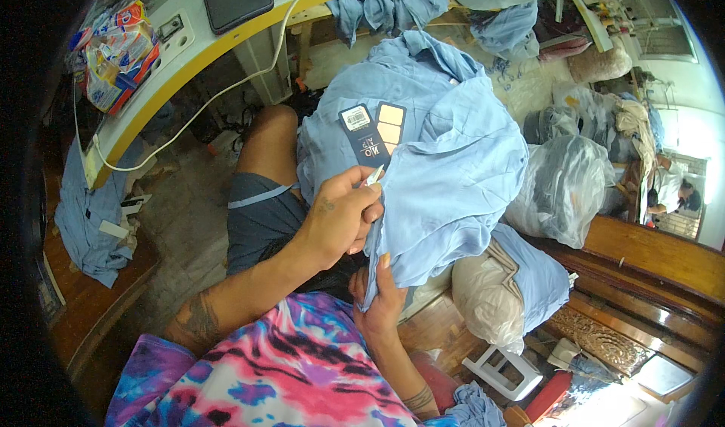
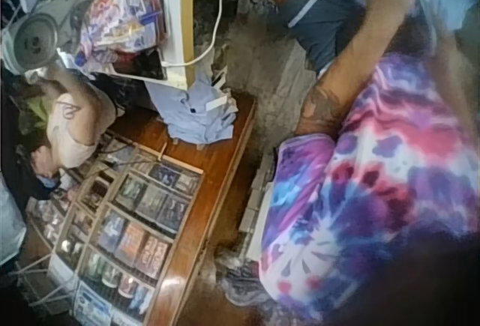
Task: The person uses snips to cut plastic fasteners and loose threads from a pile of shirts and then lifts one shirt to view it.
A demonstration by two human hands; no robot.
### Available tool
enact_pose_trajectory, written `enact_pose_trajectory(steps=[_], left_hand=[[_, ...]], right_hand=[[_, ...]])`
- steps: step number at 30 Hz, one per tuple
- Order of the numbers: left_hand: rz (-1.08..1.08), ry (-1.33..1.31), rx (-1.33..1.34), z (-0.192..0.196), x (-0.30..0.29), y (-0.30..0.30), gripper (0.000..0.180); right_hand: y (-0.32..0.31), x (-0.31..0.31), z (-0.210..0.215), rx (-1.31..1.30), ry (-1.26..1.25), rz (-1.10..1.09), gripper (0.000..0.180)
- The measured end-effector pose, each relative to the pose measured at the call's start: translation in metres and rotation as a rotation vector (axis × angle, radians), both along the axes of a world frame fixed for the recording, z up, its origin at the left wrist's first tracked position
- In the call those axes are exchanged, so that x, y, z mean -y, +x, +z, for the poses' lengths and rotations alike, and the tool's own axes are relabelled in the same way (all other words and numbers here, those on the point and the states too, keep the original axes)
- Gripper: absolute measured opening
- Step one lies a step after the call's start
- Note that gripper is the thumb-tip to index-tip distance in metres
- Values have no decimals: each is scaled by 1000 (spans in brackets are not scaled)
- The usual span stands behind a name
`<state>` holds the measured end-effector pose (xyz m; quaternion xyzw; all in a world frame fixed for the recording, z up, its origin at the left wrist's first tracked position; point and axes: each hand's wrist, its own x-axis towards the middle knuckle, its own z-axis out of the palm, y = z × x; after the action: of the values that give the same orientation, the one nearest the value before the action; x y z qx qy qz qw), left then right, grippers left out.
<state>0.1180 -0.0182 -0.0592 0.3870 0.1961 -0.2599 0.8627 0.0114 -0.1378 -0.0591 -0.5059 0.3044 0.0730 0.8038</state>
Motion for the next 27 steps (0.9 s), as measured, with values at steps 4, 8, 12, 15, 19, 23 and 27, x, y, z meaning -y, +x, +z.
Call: enact_pose_trajectory(steps=[4, 8, 12, 15, 19, 23, 27], left_hand=[[24, -16, -54, 0, 1, 6, 17], [9, 150, 118, -3, 3, 2, 27], [17, 551, 480, 7, 6, -10, 32], [55, 692, 736, 8, 11, -20, 37], [-149, 737, 892, 10, 24, -35, 51], [-50, 621, 1018, 10, 36, -49, 63], [-5, 490, 926, 14, 41, -49, 61]], right_hand=[[-5, 6, 0, -10, 76, 6, 28], [-9, 17, -3, -50, 286, 26, 28], [-11, 58, 11, -376, -176, 489, 46], [4, 82, 63, -302, -1202, 1083, 53], [32, 69, 63, 142, -918, 359, 54], [44, 62, 32, 318, -162, 142, 45], [42, 61, 20, 253, -91, 68, 31]])
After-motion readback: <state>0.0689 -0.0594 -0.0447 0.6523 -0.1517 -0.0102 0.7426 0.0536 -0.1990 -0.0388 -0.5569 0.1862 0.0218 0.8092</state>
